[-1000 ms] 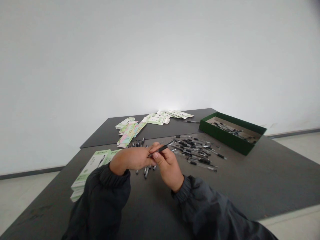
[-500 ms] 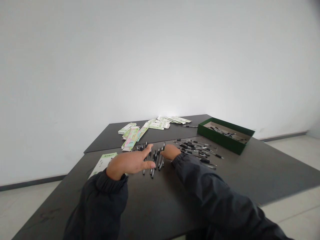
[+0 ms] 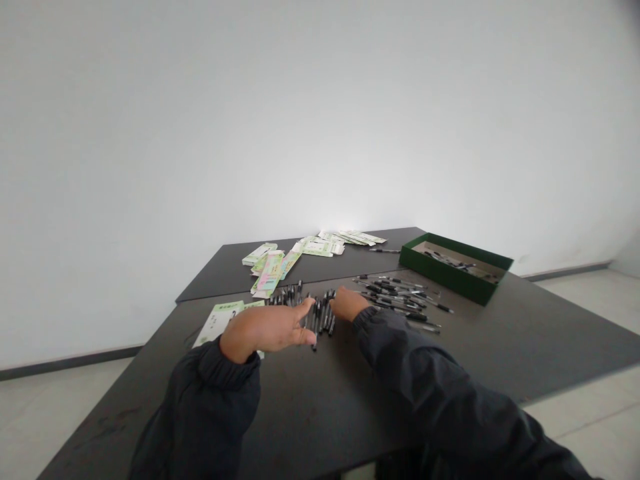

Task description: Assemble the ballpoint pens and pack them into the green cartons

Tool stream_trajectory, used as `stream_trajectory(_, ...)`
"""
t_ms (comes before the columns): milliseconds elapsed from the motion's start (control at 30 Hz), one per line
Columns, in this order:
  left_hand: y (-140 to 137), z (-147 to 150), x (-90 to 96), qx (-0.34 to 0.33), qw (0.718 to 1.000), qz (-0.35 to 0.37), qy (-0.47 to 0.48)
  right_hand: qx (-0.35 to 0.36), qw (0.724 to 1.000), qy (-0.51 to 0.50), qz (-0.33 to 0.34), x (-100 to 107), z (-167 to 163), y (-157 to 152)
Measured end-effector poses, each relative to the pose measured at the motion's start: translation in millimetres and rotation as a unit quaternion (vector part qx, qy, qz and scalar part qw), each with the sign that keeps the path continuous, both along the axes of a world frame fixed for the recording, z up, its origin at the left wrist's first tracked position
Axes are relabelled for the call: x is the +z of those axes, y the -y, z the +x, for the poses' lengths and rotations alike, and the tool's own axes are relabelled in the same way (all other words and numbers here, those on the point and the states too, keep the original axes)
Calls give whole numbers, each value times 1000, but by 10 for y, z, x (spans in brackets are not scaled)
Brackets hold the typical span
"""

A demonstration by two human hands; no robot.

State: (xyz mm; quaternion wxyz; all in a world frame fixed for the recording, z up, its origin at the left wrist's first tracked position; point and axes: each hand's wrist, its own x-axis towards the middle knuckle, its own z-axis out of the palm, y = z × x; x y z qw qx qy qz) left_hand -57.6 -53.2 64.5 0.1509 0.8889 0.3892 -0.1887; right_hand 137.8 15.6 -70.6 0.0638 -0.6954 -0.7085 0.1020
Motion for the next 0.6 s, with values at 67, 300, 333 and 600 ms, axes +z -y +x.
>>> stream_trajectory(67,31,21,9,-2,1000,5,-7,-21,1000,-8,4,-48,-100,-40)
stream_trajectory(300,114,56,75,14,1000,6,-6,6,999,-33,36,-137,-470,-95)
stream_trajectory(333,123,63,86,18,1000,-2,-8,14,998,-37,38,-139,-499,-98)
stream_trajectory(600,89,47,41,36,999,-19,-10,37,997,-54,50,-166,-416,-141)
